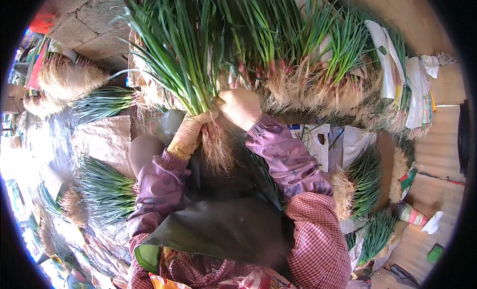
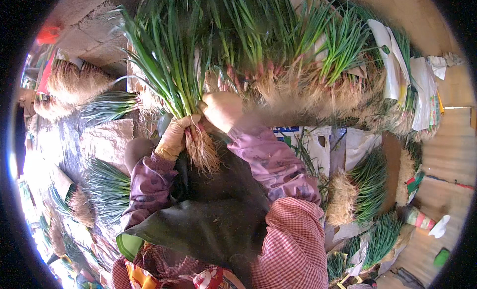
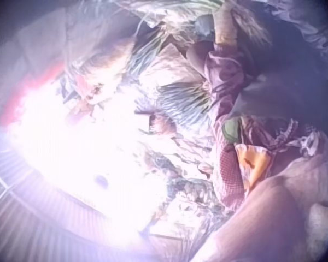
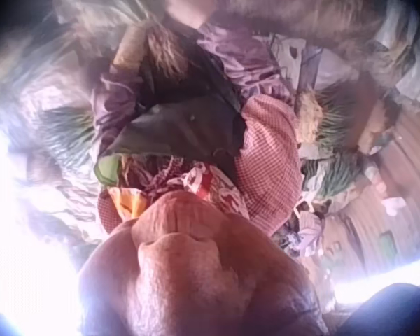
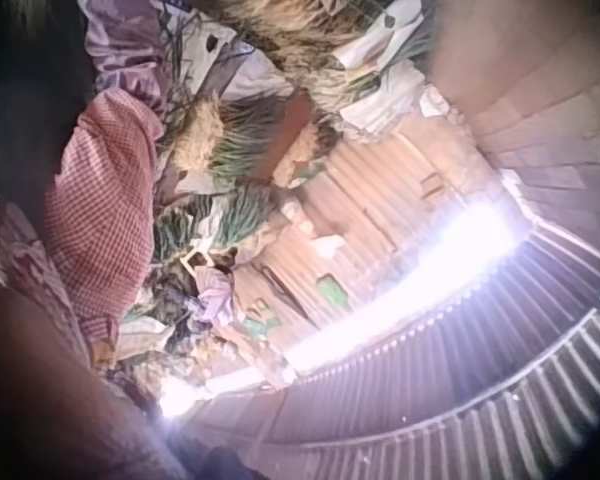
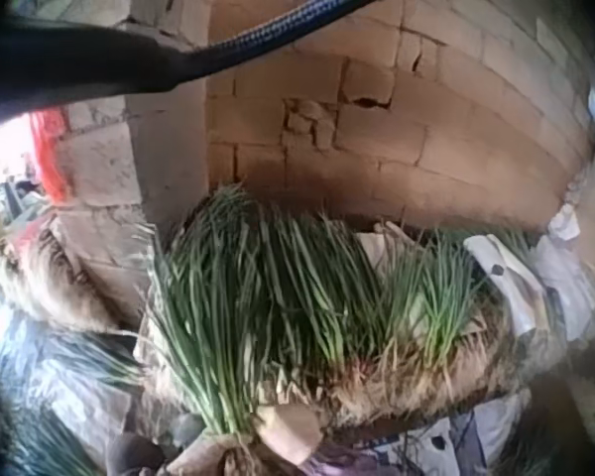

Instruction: The person is sorting through a large pile of green onions, picking up bunches, and arranging them. The person handles the onions by hand, separating and organizing them into neat piles.

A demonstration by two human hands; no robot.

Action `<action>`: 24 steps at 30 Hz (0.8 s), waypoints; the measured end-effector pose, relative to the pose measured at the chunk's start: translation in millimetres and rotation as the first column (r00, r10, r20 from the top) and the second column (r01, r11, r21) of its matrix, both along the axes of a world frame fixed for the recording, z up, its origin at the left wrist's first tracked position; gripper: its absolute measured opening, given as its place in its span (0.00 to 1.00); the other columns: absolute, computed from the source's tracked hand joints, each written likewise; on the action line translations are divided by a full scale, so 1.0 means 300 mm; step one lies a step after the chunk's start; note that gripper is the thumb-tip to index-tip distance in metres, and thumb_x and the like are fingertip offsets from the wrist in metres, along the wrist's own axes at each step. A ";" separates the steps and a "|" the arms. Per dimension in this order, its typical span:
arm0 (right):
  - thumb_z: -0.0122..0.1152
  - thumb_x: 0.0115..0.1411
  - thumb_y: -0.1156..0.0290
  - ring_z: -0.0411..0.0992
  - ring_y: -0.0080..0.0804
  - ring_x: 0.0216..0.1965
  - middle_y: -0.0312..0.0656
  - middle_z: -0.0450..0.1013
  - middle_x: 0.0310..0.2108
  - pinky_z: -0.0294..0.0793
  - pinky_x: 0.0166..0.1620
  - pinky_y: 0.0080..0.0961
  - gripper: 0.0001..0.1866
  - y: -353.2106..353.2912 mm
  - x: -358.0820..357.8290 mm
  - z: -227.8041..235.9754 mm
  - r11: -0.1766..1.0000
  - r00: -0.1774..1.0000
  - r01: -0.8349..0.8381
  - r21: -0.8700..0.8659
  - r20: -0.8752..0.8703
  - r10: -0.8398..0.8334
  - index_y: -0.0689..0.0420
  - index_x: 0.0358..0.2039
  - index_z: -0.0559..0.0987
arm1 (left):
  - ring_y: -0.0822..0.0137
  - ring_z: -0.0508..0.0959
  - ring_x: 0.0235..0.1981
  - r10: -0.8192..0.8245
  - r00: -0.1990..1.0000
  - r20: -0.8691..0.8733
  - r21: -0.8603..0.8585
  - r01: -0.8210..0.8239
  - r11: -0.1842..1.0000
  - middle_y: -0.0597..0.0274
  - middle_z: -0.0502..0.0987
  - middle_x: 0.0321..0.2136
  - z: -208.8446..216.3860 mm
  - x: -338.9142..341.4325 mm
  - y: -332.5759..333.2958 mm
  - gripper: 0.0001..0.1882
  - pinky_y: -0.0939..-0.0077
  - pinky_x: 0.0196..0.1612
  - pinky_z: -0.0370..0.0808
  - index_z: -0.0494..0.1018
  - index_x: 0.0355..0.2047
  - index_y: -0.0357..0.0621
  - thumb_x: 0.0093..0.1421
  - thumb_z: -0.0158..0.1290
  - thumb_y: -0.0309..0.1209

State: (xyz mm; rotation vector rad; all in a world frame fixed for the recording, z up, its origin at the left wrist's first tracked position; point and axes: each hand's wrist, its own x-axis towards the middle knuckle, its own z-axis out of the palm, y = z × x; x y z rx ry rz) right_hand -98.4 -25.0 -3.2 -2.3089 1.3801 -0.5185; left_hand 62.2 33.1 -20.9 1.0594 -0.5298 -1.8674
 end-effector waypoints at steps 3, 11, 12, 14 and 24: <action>0.53 0.58 0.61 0.71 0.34 0.20 0.43 0.73 0.20 0.72 0.25 0.31 0.13 -0.012 -0.007 -0.028 0.995 0.989 0.095 -0.016 0.119 -0.093 0.56 0.24 0.78 | 0.68 0.74 0.25 0.116 0.975 -0.189 0.039 -0.111 0.993 0.57 0.75 0.27 0.036 -0.018 0.007 0.10 0.79 0.26 0.74 0.70 0.36 0.38 0.52 0.54 0.26; 0.41 0.66 0.57 0.51 0.15 0.14 0.26 0.56 0.18 0.55 0.19 0.13 0.18 0.036 -0.014 -0.063 0.418 0.292 -0.636 0.648 0.704 -0.647 0.60 0.35 0.73 | 0.69 0.68 0.27 0.104 0.780 -0.617 0.054 -0.090 0.994 0.59 0.70 0.32 0.057 -0.004 0.054 0.15 0.79 0.27 0.70 0.66 0.40 0.39 0.52 0.53 0.27; 0.45 0.65 0.58 0.52 0.16 0.13 0.27 0.57 0.15 0.57 0.19 0.14 0.17 0.032 0.031 -0.005 0.404 0.192 -0.672 0.620 0.673 -0.714 0.59 0.34 0.74 | 0.69 0.69 0.27 0.120 0.772 -0.624 0.069 -0.098 0.993 0.58 0.71 0.33 0.065 -0.008 0.059 0.16 0.79 0.28 0.71 0.66 0.42 0.38 0.53 0.53 0.28; 0.47 0.64 0.59 0.55 0.16 0.13 0.28 0.60 0.14 0.57 0.19 0.15 0.17 0.009 0.067 -0.045 0.481 0.200 -0.631 0.609 0.727 -0.657 0.61 0.33 0.74 | 0.69 0.69 0.26 0.173 0.829 -0.532 0.074 -0.158 0.985 0.58 0.71 0.33 0.072 -0.027 0.052 0.16 0.79 0.28 0.71 0.66 0.42 0.38 0.54 0.52 0.29; 0.48 0.60 0.60 0.73 0.40 0.23 0.45 0.75 0.23 0.73 0.30 0.36 0.13 -0.033 -0.191 -0.563 0.989 0.948 0.005 0.149 -0.314 0.042 0.55 0.31 0.77 | 0.72 0.68 0.24 0.041 0.823 -0.566 -0.077 -0.102 0.992 0.62 0.66 0.24 0.098 -0.017 0.073 0.13 0.79 0.23 0.67 0.64 0.37 0.39 0.55 0.51 0.31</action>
